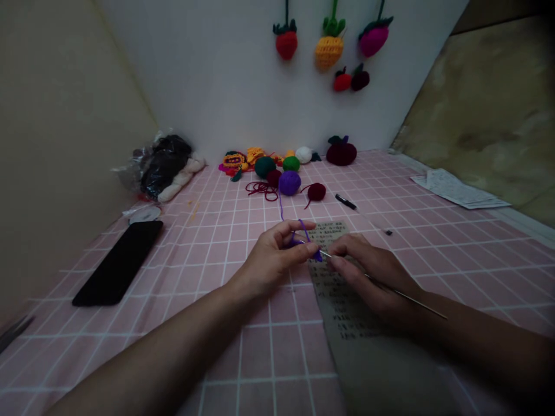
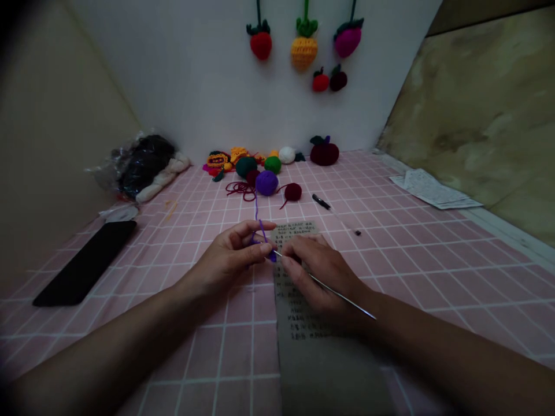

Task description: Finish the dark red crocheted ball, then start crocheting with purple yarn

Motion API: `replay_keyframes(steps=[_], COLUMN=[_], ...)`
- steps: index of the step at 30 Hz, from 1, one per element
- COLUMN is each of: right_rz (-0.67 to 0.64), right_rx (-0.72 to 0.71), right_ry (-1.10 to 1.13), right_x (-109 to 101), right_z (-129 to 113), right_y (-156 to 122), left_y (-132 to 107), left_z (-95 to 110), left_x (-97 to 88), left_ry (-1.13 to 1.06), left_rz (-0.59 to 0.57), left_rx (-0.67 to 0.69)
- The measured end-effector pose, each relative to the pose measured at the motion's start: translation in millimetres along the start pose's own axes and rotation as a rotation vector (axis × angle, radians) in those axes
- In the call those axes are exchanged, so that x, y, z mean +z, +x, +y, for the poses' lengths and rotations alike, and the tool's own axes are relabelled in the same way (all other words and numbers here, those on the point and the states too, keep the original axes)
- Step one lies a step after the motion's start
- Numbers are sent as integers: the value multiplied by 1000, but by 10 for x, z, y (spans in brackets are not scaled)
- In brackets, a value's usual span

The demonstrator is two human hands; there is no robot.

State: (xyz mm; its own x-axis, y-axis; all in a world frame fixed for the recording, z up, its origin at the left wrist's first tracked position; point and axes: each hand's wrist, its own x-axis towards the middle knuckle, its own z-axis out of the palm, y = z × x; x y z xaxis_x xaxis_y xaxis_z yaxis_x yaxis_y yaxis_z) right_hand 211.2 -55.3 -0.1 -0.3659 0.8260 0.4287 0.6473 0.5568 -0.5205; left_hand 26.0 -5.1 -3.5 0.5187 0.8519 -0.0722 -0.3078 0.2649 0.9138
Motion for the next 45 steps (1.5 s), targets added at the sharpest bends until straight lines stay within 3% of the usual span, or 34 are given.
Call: replay_keyframes(steps=[12,20,29,32,38,45], right_rz=[-18,51,48,23,20,24], right_rx=[110,-135,33,59,-21,-28], right_ry=[85,-223,-37,-11,-47,-64], right_x=[10,97,38,37,63,68], right_z=[-19,-20,-92,-75,-47,-38], right_y=[0,2,11,9,14,17], left_y=[3,-34,-43,-45,-75,-76], left_z=[-5,-41,-32,-12,44,47], left_x=[26,102,47,53,132,144], left_ry=[79,206,-69,-15,230,246], left_rz=[-16,145,-7,0,52,54], left_rx=[56,72,-58,-38,25,34])
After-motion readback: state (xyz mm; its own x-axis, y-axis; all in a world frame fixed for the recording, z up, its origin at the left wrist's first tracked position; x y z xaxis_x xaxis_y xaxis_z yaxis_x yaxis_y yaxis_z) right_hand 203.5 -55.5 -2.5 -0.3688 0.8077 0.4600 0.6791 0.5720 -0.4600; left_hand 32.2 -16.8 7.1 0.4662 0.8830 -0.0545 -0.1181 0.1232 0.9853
